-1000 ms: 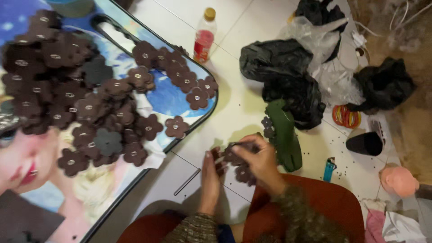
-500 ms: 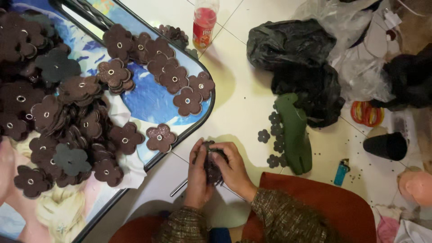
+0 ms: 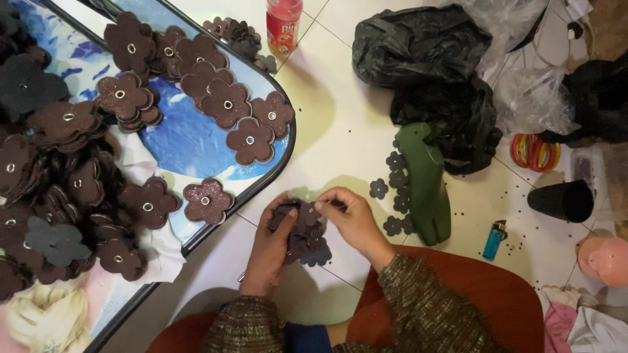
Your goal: The person sits on the floor and uses a green shoe last and a metal punch tool to attach dark flower-shaped cutouts to the last. They repeatedly pick up cutouts, position them on the last, and press them into place with the punch, then place the finished pieces onto a nearby tray.
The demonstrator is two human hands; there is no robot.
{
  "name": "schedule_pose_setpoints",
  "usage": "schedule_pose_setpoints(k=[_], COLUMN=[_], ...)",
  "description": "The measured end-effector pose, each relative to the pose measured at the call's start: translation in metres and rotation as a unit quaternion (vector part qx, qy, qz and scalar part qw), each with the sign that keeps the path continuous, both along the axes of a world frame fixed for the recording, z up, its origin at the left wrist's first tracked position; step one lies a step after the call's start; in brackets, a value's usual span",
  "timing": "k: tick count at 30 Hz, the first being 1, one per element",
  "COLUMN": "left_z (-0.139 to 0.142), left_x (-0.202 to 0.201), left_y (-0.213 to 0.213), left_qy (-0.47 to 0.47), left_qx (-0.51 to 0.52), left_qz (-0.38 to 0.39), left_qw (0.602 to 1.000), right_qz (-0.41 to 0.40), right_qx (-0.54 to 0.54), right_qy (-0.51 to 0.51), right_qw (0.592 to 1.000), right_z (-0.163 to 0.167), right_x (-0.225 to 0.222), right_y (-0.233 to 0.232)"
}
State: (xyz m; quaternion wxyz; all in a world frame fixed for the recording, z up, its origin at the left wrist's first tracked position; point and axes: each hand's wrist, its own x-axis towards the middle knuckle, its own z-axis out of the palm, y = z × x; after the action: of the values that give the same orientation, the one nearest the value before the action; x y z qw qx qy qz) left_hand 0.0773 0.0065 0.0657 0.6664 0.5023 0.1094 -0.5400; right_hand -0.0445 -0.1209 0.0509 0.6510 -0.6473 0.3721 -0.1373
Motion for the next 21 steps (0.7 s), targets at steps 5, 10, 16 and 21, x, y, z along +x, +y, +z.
schedule_pose_setpoints(k=[5, 10, 16, 21], left_z=[-0.003, -0.01, -0.014, -0.015], left_x=[0.003, 0.013, 0.032, 0.034], left_y=[0.003, 0.008, 0.026, 0.026], left_qy=[-0.012, -0.159, -0.343, -0.37], left_qx=[-0.004, 0.056, 0.182, 0.279], left_qz=[0.006, -0.02, -0.11, -0.143], left_qw=[1.0, 0.986, 0.915, 0.875], right_qz=[-0.054, -0.029, -0.046, -0.042], right_qx=[0.032, 0.026, 0.113, 0.117], right_qy=[0.1, 0.127, 0.056, 0.066], right_qw=[0.993, 0.991, 0.991, 0.99], right_z=[0.007, 0.007, 0.004, 0.003], right_x=[-0.001, 0.001, 0.001, 0.003], right_y=[-0.016, -0.017, -0.012, -0.011])
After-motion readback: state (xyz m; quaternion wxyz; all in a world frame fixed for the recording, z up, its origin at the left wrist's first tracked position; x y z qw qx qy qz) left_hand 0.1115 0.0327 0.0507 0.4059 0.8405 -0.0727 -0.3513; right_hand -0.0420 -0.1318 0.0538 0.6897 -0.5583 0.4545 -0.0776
